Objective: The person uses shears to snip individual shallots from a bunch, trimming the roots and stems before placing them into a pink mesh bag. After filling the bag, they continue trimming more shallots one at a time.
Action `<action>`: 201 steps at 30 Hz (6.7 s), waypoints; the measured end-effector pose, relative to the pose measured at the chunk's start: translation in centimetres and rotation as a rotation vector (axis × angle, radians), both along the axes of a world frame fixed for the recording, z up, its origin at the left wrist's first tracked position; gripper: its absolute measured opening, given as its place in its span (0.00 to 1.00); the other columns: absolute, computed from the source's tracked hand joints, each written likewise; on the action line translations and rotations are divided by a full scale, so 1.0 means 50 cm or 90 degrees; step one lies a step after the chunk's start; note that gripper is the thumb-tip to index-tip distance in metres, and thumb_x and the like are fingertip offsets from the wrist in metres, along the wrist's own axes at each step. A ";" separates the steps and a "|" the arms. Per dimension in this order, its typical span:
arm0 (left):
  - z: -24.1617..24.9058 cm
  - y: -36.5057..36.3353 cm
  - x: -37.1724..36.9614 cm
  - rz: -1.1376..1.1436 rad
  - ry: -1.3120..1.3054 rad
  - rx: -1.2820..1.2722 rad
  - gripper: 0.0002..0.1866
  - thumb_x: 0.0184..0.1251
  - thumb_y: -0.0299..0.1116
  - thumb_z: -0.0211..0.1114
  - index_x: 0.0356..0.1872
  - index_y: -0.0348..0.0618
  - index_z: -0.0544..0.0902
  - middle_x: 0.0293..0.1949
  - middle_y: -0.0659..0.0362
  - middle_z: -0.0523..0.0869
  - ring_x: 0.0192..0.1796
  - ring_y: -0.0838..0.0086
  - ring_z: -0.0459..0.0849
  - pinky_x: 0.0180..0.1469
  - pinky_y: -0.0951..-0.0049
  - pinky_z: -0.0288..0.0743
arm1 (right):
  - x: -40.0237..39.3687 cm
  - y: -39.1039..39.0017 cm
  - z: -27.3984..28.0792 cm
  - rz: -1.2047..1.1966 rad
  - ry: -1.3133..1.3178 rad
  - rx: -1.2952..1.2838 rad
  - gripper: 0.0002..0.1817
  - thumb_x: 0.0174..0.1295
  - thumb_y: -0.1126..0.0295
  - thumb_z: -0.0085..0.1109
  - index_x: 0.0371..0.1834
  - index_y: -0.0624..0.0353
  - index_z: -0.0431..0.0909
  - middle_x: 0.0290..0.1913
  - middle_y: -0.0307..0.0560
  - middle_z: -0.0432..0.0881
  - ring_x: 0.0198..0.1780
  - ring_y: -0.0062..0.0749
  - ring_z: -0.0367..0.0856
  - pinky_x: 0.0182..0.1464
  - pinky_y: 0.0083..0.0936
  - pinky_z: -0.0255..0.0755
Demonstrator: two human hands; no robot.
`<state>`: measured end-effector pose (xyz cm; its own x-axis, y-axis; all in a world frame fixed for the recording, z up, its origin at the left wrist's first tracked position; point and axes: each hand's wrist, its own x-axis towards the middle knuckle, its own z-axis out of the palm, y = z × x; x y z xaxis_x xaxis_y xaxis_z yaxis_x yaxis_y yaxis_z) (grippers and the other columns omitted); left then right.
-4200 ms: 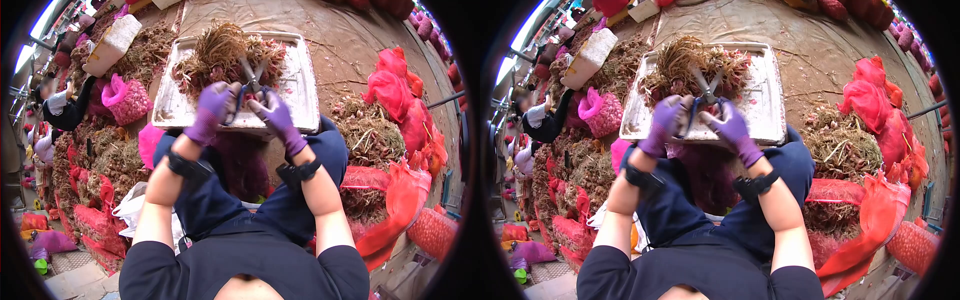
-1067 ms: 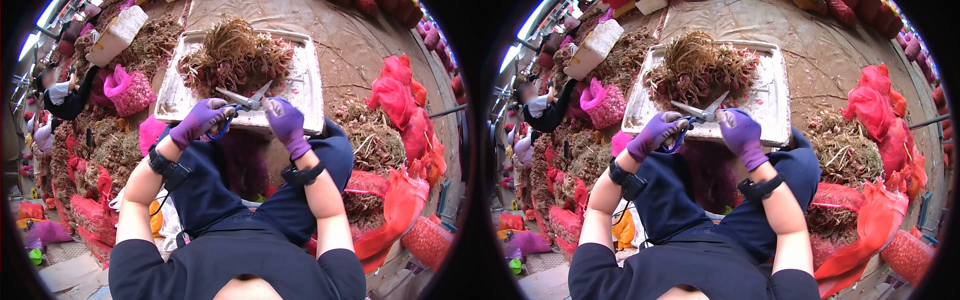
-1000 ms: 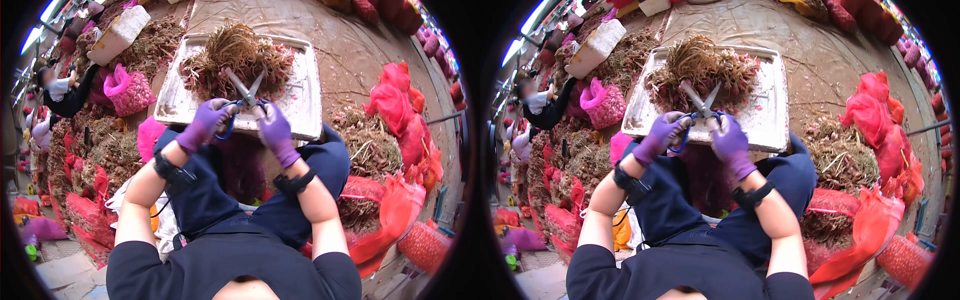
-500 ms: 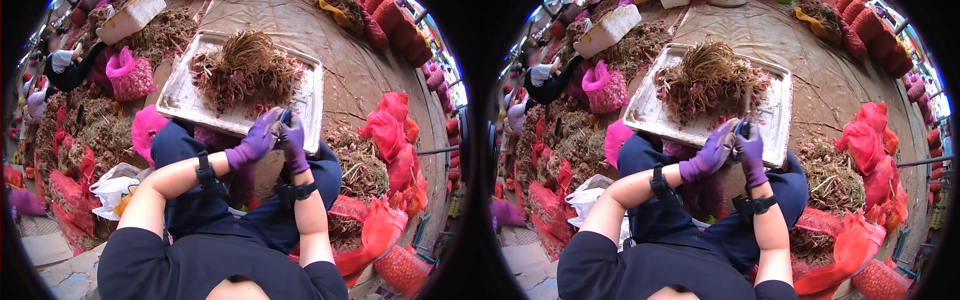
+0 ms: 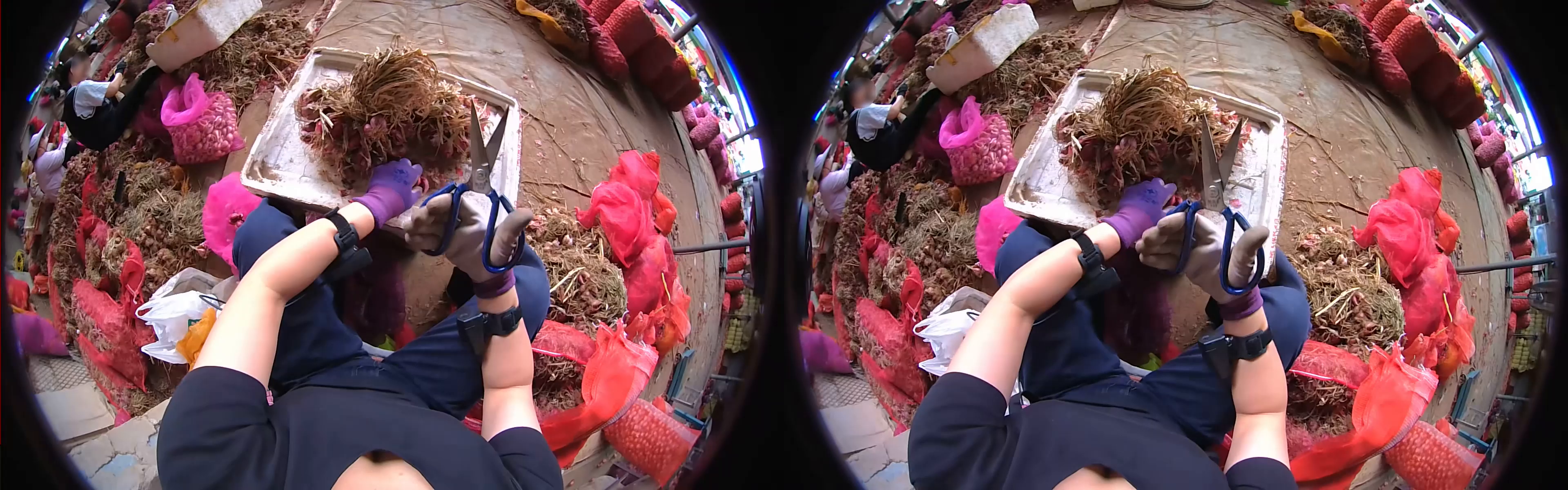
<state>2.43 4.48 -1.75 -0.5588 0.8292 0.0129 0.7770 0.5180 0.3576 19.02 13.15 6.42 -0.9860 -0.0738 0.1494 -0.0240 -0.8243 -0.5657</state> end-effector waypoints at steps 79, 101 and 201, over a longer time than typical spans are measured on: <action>0.073 -0.130 0.176 0.150 -0.490 0.594 0.16 0.74 0.33 0.49 0.56 0.34 0.74 0.45 0.52 0.83 0.48 0.72 0.82 0.53 0.75 0.73 | -0.010 -0.025 -0.028 -0.053 -0.056 -0.040 0.25 0.58 0.72 0.51 0.59 0.71 0.67 0.55 0.61 0.77 0.58 0.50 0.78 0.64 0.44 0.66; 0.017 -0.060 0.007 -0.013 -0.016 0.012 0.16 0.60 0.49 0.61 0.40 0.49 0.80 0.32 0.54 0.83 0.40 0.59 0.83 0.42 0.60 0.76 | -0.008 0.079 0.075 -0.335 -0.048 0.101 0.49 0.58 0.30 0.47 0.59 0.73 0.64 0.61 0.67 0.71 0.62 0.52 0.72 0.68 0.47 0.61; 0.104 -0.092 0.012 -0.063 -0.981 0.557 0.24 0.73 0.34 0.55 0.67 0.41 0.64 0.56 0.58 0.77 0.51 0.75 0.80 0.52 0.73 0.76 | -0.100 0.046 -0.079 -0.647 -0.348 0.769 0.07 0.60 0.73 0.60 0.38 0.61 0.72 0.29 0.38 0.76 0.28 0.20 0.71 0.33 0.20 0.69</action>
<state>3.02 -0.11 3.47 -0.4430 0.8965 -0.0108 -0.4847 -0.2294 0.8441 14.00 15.47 2.49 -0.6148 0.7775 0.1324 0.1627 0.2893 -0.9433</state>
